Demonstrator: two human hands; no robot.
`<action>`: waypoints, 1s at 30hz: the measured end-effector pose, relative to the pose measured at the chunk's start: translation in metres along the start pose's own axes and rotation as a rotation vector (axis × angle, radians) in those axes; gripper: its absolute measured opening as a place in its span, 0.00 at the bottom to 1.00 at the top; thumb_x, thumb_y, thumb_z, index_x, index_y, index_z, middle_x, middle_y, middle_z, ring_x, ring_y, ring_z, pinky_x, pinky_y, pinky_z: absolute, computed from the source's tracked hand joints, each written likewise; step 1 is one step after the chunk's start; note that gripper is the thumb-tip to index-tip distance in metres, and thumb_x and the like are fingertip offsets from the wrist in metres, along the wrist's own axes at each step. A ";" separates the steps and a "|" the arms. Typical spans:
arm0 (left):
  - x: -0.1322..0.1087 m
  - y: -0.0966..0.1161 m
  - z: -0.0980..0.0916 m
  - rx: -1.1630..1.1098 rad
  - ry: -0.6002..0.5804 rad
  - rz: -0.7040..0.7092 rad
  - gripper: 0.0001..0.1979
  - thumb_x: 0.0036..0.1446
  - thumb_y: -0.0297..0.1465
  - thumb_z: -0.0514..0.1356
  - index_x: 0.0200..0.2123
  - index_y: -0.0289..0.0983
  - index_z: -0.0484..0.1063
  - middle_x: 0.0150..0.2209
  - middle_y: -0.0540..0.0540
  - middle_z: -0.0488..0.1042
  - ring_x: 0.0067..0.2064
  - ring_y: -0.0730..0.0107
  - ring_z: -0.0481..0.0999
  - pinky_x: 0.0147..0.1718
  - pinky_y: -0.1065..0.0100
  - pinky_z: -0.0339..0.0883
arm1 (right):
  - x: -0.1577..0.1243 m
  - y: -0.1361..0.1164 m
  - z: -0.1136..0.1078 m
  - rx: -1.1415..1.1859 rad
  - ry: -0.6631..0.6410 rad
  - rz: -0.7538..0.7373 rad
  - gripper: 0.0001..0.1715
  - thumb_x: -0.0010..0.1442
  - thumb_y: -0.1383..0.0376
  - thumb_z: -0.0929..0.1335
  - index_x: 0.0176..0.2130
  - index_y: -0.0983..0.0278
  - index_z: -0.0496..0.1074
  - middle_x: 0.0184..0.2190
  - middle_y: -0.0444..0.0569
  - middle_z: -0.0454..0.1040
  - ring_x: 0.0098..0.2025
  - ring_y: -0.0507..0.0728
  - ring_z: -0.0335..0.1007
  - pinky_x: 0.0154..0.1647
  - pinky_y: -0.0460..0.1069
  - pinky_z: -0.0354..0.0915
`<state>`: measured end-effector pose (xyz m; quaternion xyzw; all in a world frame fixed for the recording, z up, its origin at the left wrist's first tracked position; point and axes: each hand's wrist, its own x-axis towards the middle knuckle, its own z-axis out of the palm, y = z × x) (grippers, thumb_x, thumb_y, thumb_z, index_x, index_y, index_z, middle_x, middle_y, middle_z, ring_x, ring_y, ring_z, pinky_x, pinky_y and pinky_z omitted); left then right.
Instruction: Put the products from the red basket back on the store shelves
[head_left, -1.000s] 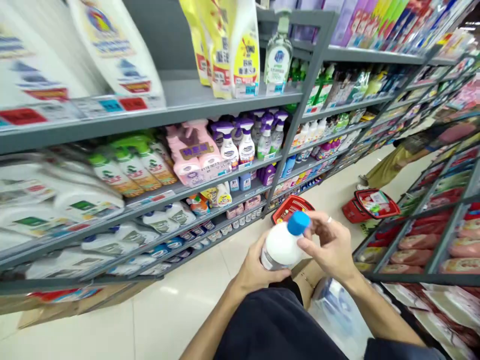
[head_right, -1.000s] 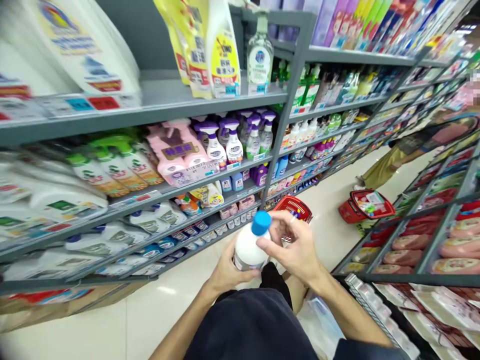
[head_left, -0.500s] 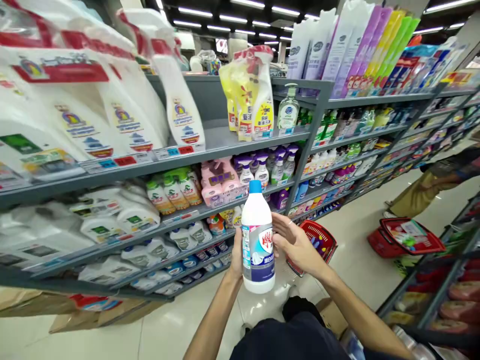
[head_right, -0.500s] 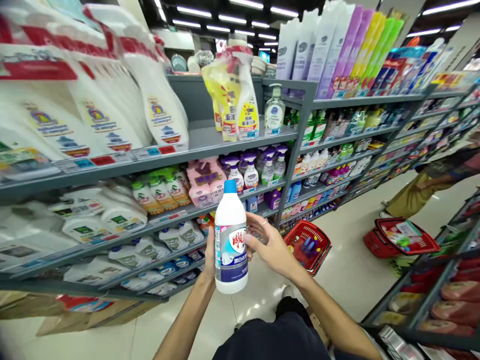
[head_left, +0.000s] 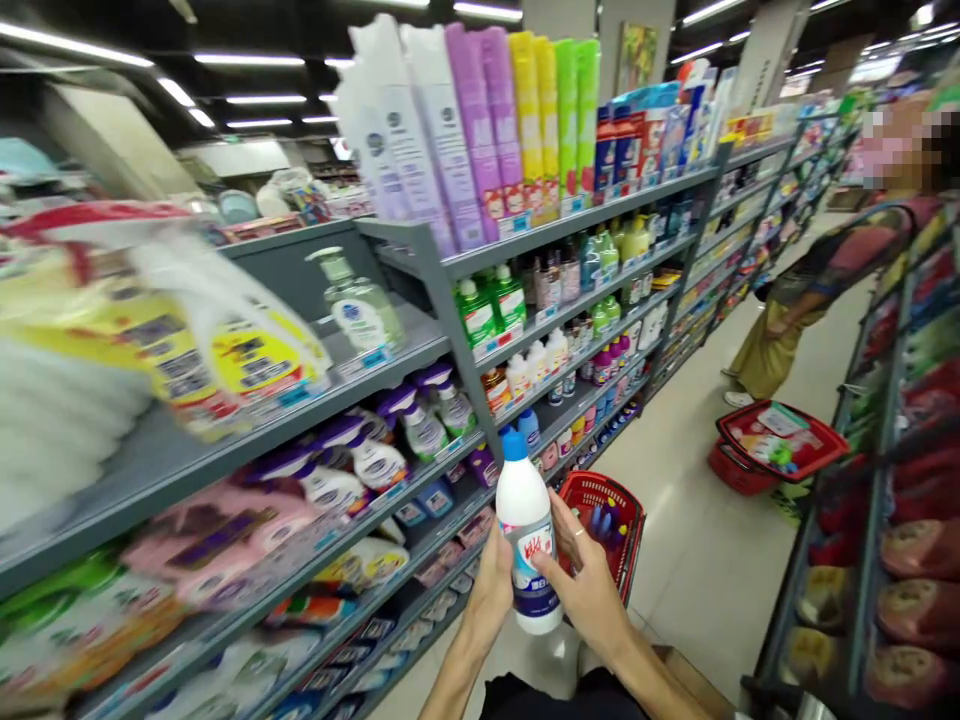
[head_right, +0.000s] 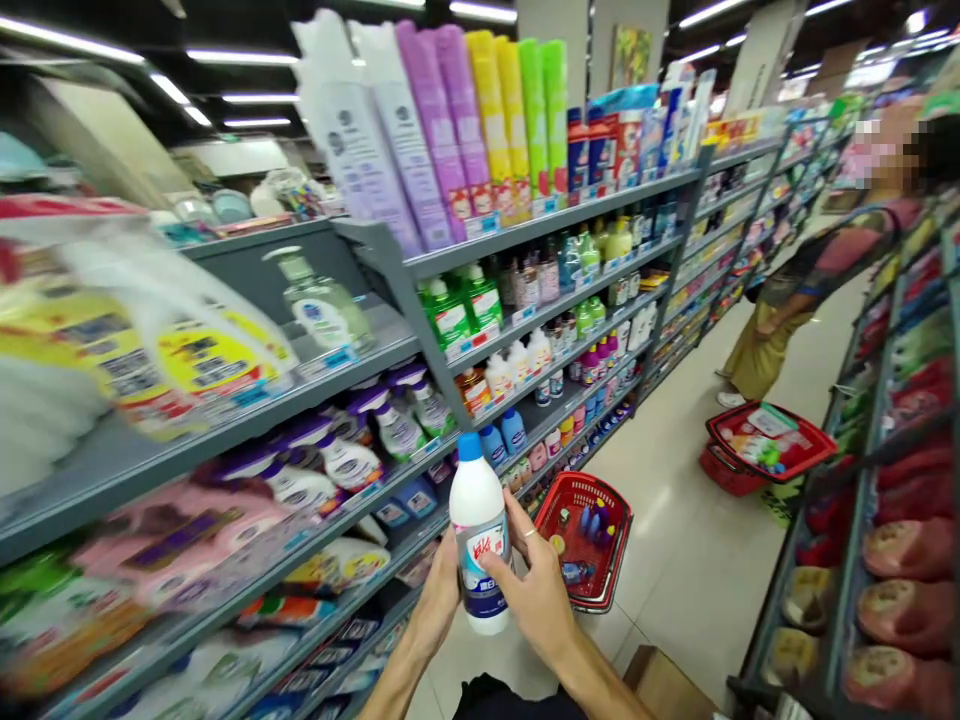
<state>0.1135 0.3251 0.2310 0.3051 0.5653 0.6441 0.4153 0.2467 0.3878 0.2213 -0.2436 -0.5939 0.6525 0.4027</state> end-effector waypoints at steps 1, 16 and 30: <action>0.011 -0.003 0.010 0.024 -0.033 -0.006 0.36 0.59 0.56 0.63 0.62 0.40 0.71 0.64 0.37 0.70 0.68 0.50 0.65 0.68 0.57 0.57 | 0.005 -0.002 -0.013 -0.077 0.035 -0.013 0.44 0.65 0.58 0.73 0.72 0.48 0.53 0.71 0.46 0.60 0.71 0.61 0.58 0.74 0.61 0.55; 0.165 -0.035 0.117 -0.273 -0.380 -0.188 0.37 0.61 0.56 0.61 0.64 0.38 0.66 0.60 0.35 0.74 0.61 0.50 0.74 0.61 0.56 0.66 | 0.107 -0.055 -0.151 -0.280 0.221 0.027 0.26 0.70 0.54 0.67 0.64 0.56 0.67 0.62 0.53 0.72 0.62 0.61 0.71 0.65 0.61 0.67; 0.302 -0.066 0.275 -0.120 -0.080 -0.050 0.32 0.61 0.47 0.65 0.64 0.42 0.64 0.60 0.40 0.73 0.60 0.52 0.73 0.59 0.59 0.67 | 0.328 -0.017 -0.358 -0.216 -0.304 0.116 0.29 0.66 0.52 0.72 0.62 0.59 0.70 0.58 0.52 0.75 0.55 0.61 0.75 0.56 0.56 0.74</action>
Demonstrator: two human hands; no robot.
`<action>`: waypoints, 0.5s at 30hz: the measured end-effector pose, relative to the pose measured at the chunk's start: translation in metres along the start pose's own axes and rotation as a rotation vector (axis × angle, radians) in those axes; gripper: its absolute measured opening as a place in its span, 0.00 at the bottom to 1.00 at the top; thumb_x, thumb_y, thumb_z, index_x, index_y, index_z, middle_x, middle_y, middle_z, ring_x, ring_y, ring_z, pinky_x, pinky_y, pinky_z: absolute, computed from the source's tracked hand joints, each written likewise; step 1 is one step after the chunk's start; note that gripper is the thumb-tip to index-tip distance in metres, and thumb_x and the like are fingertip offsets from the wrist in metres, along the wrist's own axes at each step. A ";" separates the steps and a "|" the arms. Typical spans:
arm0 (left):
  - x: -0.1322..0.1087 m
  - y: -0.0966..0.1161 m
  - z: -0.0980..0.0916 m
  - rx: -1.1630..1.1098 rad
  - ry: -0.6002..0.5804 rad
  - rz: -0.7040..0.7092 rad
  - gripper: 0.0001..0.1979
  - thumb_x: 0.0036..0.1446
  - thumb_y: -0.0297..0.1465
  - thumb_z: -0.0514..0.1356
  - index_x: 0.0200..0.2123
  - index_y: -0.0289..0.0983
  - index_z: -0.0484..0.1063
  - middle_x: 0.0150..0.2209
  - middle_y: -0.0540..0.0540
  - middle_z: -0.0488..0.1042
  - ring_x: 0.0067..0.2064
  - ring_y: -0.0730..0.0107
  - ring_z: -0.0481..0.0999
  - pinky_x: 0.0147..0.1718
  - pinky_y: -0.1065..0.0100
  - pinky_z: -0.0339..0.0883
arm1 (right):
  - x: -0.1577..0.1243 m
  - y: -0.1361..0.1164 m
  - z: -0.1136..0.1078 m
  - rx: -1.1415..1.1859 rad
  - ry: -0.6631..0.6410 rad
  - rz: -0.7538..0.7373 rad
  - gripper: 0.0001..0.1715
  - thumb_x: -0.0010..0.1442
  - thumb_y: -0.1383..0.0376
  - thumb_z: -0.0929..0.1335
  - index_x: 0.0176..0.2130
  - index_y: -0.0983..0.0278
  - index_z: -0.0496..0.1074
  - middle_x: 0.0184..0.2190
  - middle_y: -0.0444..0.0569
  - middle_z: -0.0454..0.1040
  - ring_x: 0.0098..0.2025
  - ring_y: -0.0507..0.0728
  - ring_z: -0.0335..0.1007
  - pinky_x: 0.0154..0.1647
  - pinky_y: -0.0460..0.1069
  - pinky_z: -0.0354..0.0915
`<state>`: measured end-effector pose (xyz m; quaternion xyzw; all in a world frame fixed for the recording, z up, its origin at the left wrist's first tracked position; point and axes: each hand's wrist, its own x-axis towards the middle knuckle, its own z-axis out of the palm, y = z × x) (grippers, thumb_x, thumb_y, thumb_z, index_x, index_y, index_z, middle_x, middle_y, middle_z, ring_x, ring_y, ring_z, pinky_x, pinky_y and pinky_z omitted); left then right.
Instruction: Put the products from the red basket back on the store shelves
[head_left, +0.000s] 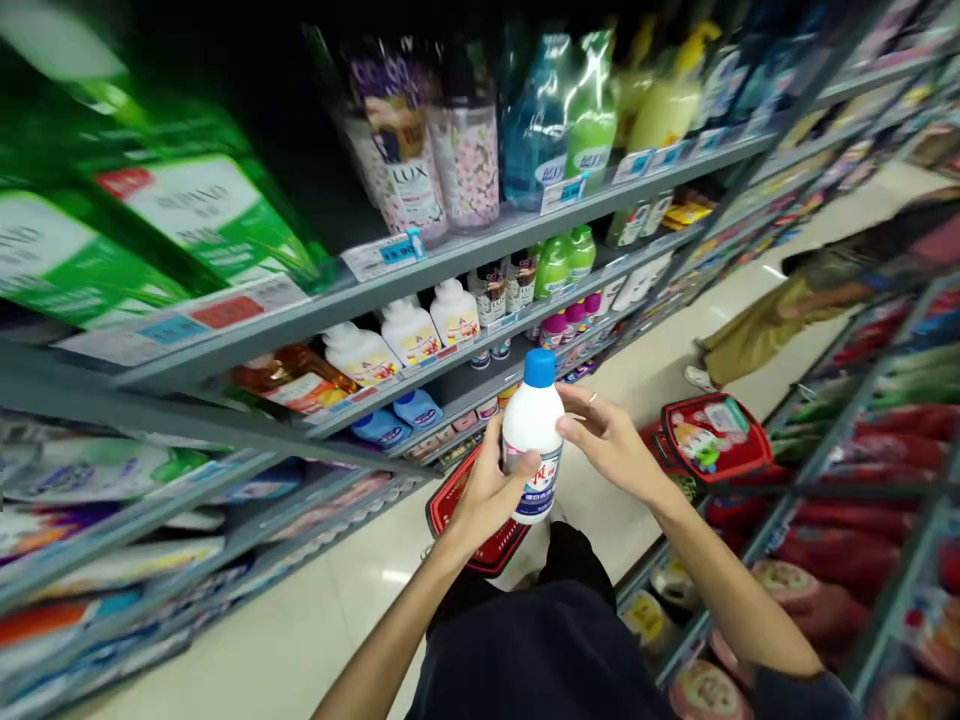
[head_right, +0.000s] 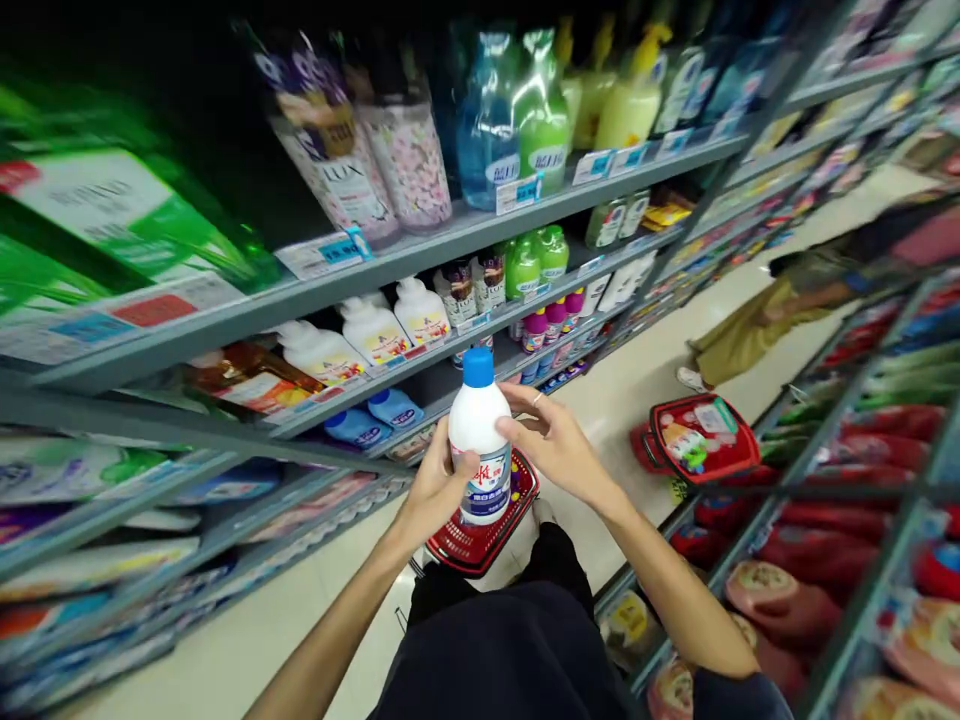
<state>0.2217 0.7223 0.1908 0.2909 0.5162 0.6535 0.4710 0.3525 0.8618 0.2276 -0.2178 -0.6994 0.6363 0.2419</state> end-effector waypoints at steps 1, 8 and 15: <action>0.014 -0.008 0.011 0.023 0.054 0.010 0.31 0.61 0.46 0.66 0.63 0.42 0.65 0.60 0.41 0.73 0.60 0.52 0.72 0.60 0.60 0.66 | 0.012 0.010 -0.017 0.027 -0.030 -0.006 0.29 0.66 0.53 0.72 0.62 0.58 0.70 0.58 0.52 0.75 0.56 0.61 0.75 0.57 0.56 0.73; 0.089 -0.077 0.042 0.168 0.226 0.119 0.34 0.59 0.47 0.67 0.63 0.40 0.63 0.60 0.38 0.71 0.61 0.52 0.71 0.61 0.59 0.65 | 0.070 0.081 -0.093 0.034 -0.319 -0.041 0.38 0.62 0.57 0.75 0.67 0.54 0.64 0.64 0.47 0.70 0.64 0.63 0.68 0.66 0.62 0.68; 0.124 -0.168 0.012 0.253 0.269 0.086 0.41 0.52 0.40 0.73 0.65 0.38 0.63 0.65 0.37 0.67 0.66 0.50 0.66 0.67 0.54 0.55 | 0.083 0.178 -0.105 -0.123 -0.401 -0.001 0.43 0.60 0.57 0.76 0.69 0.56 0.62 0.61 0.52 0.73 0.58 0.64 0.75 0.59 0.61 0.74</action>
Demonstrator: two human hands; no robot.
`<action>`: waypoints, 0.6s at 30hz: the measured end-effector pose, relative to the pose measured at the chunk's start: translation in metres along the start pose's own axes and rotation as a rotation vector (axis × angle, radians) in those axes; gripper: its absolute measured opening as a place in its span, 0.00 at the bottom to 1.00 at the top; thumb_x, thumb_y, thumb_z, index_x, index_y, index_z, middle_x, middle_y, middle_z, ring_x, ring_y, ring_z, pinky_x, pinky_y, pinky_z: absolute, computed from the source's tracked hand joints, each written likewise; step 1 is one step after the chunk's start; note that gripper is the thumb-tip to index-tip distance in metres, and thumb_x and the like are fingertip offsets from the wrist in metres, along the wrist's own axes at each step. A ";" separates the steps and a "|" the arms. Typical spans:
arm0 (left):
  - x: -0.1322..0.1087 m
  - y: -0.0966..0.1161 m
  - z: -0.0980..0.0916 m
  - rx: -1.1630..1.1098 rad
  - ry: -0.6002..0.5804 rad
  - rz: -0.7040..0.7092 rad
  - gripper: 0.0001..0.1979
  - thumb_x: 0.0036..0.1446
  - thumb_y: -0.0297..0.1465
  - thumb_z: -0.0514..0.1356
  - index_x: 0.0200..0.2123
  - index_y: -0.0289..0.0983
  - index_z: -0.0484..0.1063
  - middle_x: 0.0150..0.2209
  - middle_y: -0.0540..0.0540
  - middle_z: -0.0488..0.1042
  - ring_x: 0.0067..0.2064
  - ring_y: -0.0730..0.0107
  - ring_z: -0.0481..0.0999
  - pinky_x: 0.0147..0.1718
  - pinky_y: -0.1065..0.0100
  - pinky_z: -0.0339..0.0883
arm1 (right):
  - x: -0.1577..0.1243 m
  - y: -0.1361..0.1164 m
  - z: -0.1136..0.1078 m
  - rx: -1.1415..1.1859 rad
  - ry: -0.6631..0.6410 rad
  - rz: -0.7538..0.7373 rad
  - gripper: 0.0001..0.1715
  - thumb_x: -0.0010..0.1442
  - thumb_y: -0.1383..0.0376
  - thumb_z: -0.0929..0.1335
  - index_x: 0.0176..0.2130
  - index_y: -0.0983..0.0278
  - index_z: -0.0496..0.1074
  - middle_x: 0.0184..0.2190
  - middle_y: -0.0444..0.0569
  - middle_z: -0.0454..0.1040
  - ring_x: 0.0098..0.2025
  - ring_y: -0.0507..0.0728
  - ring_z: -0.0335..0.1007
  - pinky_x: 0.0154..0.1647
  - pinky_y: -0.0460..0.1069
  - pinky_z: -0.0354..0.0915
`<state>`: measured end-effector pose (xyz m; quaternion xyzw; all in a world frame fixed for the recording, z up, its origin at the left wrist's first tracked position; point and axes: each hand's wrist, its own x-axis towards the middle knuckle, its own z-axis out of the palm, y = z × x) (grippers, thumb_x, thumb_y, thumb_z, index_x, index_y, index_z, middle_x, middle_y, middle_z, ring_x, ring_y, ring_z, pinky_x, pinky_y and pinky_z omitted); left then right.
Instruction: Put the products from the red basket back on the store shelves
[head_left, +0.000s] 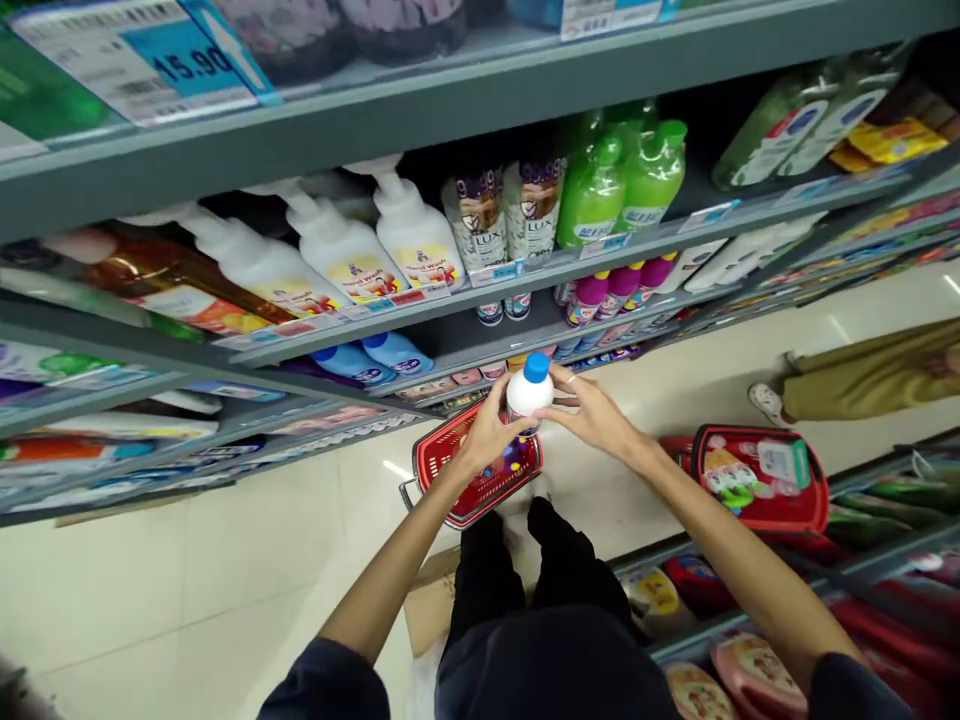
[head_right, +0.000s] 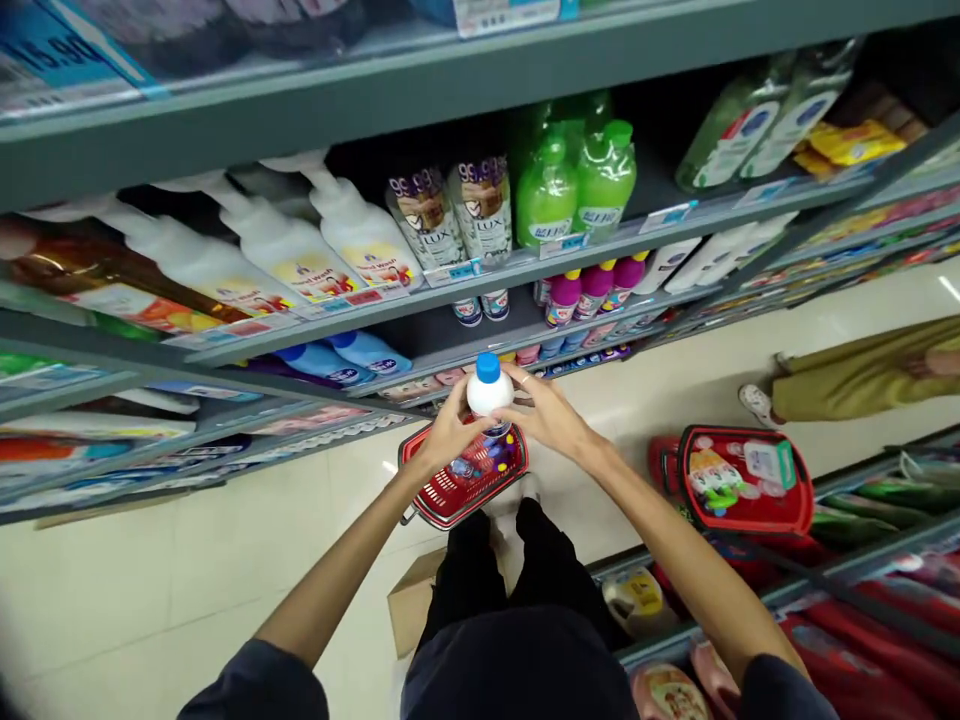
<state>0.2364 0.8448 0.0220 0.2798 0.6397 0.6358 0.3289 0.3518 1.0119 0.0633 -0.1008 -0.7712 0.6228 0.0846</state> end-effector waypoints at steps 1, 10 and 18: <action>0.008 -0.009 -0.004 0.020 -0.015 0.011 0.41 0.52 0.40 0.73 0.66 0.39 0.63 0.65 0.37 0.67 0.66 0.51 0.67 0.67 0.54 0.55 | 0.006 0.013 0.000 -0.019 0.008 -0.011 0.43 0.60 0.57 0.75 0.69 0.57 0.62 0.61 0.53 0.73 0.58 0.64 0.75 0.58 0.60 0.75; 0.097 -0.035 -0.061 0.489 0.086 0.327 0.37 0.57 0.45 0.69 0.65 0.35 0.67 0.59 0.36 0.73 0.60 0.51 0.73 0.62 0.57 0.63 | 0.109 0.074 -0.006 -0.218 -0.001 -0.324 0.42 0.64 0.55 0.73 0.70 0.59 0.59 0.67 0.52 0.65 0.64 0.65 0.68 0.63 0.58 0.71; 0.142 -0.070 -0.083 0.458 0.147 0.306 0.39 0.53 0.43 0.72 0.65 0.34 0.66 0.65 0.34 0.68 0.64 0.45 0.69 0.63 0.49 0.64 | 0.164 0.112 0.004 -0.207 0.002 -0.386 0.42 0.64 0.54 0.72 0.70 0.63 0.58 0.69 0.53 0.62 0.68 0.66 0.62 0.67 0.59 0.67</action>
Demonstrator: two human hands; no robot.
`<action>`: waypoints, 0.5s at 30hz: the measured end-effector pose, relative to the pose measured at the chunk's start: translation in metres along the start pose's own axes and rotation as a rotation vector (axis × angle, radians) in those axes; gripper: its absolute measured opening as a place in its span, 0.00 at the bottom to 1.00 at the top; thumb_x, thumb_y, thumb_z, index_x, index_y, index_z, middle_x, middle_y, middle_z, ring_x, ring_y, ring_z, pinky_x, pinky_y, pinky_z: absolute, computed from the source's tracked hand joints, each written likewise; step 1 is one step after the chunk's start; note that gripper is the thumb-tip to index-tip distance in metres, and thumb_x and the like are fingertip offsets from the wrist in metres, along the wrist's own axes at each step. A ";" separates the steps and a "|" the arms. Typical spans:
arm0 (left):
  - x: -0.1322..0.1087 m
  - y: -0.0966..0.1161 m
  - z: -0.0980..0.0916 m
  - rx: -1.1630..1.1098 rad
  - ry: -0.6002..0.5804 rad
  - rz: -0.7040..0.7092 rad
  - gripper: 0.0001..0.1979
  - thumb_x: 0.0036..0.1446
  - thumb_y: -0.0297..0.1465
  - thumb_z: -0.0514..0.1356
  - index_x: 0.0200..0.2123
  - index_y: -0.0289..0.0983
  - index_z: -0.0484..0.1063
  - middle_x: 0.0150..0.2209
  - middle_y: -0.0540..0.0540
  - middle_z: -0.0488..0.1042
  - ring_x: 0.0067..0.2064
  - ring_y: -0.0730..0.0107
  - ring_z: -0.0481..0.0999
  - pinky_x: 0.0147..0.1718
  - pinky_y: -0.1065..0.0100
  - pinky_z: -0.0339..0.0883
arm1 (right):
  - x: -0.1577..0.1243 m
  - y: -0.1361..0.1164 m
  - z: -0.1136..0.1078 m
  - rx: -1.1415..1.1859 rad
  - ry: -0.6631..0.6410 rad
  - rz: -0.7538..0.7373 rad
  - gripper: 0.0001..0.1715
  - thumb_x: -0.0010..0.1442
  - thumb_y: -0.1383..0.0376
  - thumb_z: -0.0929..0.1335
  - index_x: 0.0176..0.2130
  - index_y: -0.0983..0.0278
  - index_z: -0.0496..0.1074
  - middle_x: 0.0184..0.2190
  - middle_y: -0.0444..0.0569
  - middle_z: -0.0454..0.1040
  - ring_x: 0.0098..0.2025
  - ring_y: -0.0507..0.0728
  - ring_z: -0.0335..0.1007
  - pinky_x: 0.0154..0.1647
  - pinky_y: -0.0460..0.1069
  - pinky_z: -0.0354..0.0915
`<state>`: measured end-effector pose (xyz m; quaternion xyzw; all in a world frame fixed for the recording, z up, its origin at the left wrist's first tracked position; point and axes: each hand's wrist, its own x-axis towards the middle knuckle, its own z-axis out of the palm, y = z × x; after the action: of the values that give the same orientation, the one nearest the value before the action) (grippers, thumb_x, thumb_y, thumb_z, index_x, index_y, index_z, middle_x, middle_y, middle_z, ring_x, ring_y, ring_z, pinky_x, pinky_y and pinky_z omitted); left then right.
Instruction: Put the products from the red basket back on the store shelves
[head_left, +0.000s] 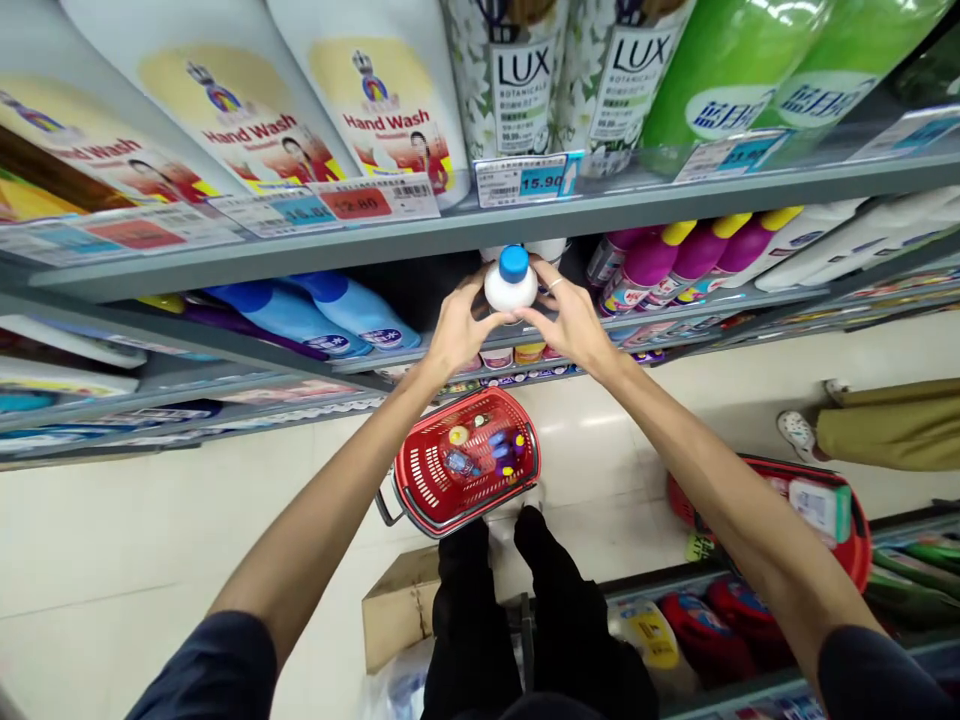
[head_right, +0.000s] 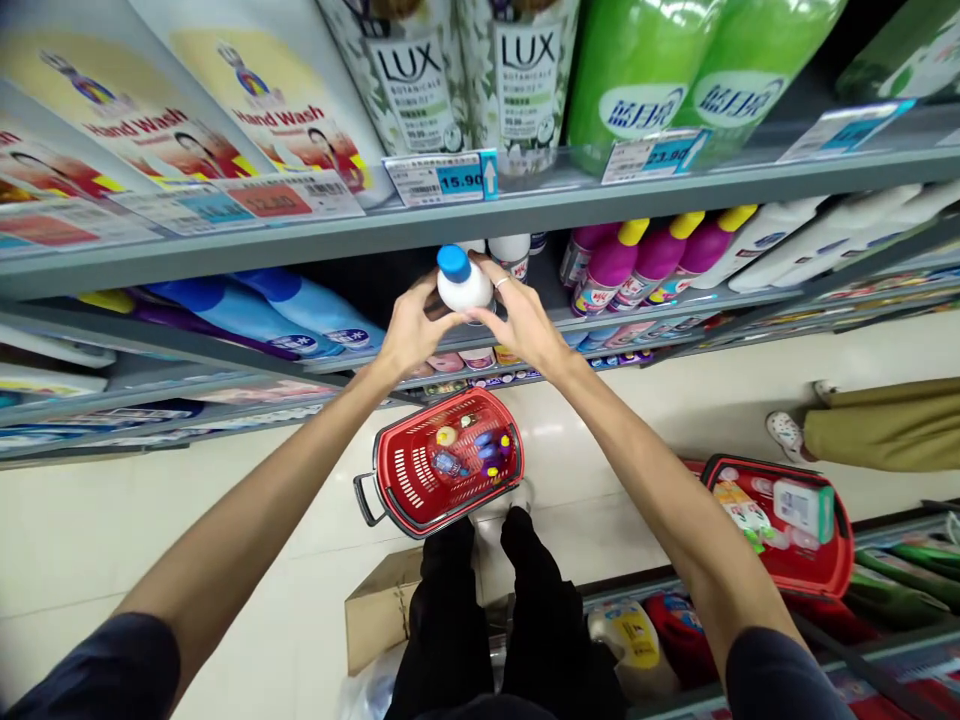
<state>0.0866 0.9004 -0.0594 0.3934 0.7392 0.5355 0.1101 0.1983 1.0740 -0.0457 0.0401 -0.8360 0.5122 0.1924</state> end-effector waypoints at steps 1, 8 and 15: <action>0.000 -0.005 0.002 -0.028 0.001 -0.020 0.40 0.53 0.42 0.72 0.65 0.34 0.65 0.65 0.34 0.68 0.64 0.46 0.69 0.62 0.49 0.65 | 0.001 0.006 0.003 0.004 0.002 0.002 0.42 0.64 0.54 0.72 0.70 0.62 0.59 0.69 0.53 0.62 0.68 0.65 0.63 0.66 0.59 0.67; 0.000 -0.037 0.021 -0.144 0.057 -0.104 0.41 0.54 0.41 0.72 0.66 0.31 0.64 0.63 0.33 0.70 0.61 0.47 0.73 0.60 0.53 0.69 | 0.004 0.043 0.019 0.110 0.006 0.039 0.44 0.63 0.53 0.72 0.70 0.62 0.57 0.68 0.56 0.63 0.67 0.64 0.64 0.66 0.59 0.67; 0.005 -0.064 0.030 -0.166 0.111 -0.184 0.43 0.55 0.42 0.71 0.68 0.30 0.61 0.59 0.32 0.74 0.59 0.49 0.76 0.59 0.53 0.71 | 0.014 0.061 0.029 0.141 0.065 0.130 0.45 0.63 0.51 0.72 0.69 0.69 0.59 0.67 0.61 0.66 0.67 0.65 0.64 0.65 0.59 0.68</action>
<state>0.0706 0.9173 -0.1265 0.2835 0.7301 0.6034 0.1499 0.1616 1.0789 -0.1034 -0.0173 -0.7920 0.5823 0.1826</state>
